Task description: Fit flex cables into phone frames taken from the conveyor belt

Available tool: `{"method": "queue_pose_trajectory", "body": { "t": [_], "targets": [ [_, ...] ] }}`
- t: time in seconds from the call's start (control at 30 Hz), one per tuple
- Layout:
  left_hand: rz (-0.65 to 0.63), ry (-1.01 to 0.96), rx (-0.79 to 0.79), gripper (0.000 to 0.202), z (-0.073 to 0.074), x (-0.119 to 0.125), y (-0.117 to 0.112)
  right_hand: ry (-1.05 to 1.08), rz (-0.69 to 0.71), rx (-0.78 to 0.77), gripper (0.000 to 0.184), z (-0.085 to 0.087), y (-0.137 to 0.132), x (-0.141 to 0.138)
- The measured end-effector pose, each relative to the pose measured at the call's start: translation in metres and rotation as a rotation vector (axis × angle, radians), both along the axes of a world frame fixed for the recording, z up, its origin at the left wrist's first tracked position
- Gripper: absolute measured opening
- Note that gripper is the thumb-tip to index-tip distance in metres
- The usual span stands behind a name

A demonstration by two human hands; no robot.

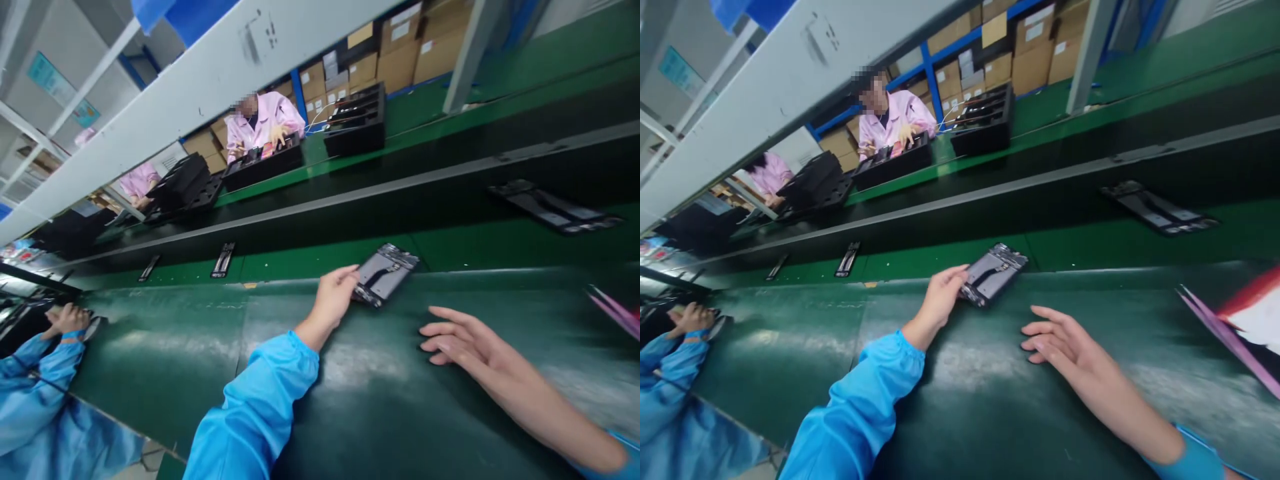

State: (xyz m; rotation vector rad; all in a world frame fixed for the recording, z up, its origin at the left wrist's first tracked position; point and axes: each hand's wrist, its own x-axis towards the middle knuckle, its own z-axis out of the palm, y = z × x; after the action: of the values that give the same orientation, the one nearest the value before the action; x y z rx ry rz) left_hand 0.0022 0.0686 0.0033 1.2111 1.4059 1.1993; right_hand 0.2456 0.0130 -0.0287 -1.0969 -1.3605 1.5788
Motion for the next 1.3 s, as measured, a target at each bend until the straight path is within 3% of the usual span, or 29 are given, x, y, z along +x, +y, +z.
{"method": "queue_pose_trajectory", "body": {
  "t": [0.13,0.3,0.4,0.57,0.67,0.77,0.9,0.97,1.03,1.17,1.23,1.3],
  "targets": [
    [0.126,0.202,0.069,0.027,0.008,-0.041,0.028,-0.034,0.023,0.049,0.064,0.000,0.000,-0.002],
    [0.272,0.547,0.089,0.031,0.019,-0.103,0.043,-0.080,0.028,0.059,0.061,0.005,0.000,0.000],
    [0.474,0.758,-0.002,0.044,0.030,-0.155,0.039,-0.074,0.048,0.049,0.061,0.007,0.001,0.001],
    [0.787,1.019,-0.260,0.067,0.043,-0.236,0.014,-0.027,0.059,0.053,0.060,0.001,0.002,-0.002],
    [0.856,1.083,-0.417,0.067,0.043,-0.262,0.004,-0.007,0.074,0.063,0.059,0.001,0.003,-0.006],
    [0.841,1.085,-0.488,0.063,0.041,-0.269,0.004,0.001,0.095,0.071,0.059,0.004,0.003,-0.008],
    [0.796,1.035,-0.462,0.090,0.045,-0.259,0.009,-0.012,0.110,0.074,0.058,0.007,0.002,-0.009],
    [0.702,1.000,-0.384,0.099,0.050,-0.244,0.014,-0.016,0.113,0.076,0.057,0.010,0.001,-0.010],
    [0.572,0.964,-0.273,0.096,0.054,-0.219,0.020,-0.010,0.110,0.076,0.057,0.012,0.000,-0.010],
    [0.226,0.788,-0.096,0.074,0.044,-0.126,0.020,-0.034,0.094,0.102,0.054,0.019,-0.005,-0.011],
    [-0.011,0.511,-0.041,0.067,0.030,-0.065,0.005,-0.069,0.090,0.156,0.049,0.021,-0.007,-0.012],
    [-0.157,0.333,-0.050,0.058,0.014,-0.010,-0.020,-0.087,0.077,0.218,0.045,0.021,-0.008,-0.012]
  ]
}}
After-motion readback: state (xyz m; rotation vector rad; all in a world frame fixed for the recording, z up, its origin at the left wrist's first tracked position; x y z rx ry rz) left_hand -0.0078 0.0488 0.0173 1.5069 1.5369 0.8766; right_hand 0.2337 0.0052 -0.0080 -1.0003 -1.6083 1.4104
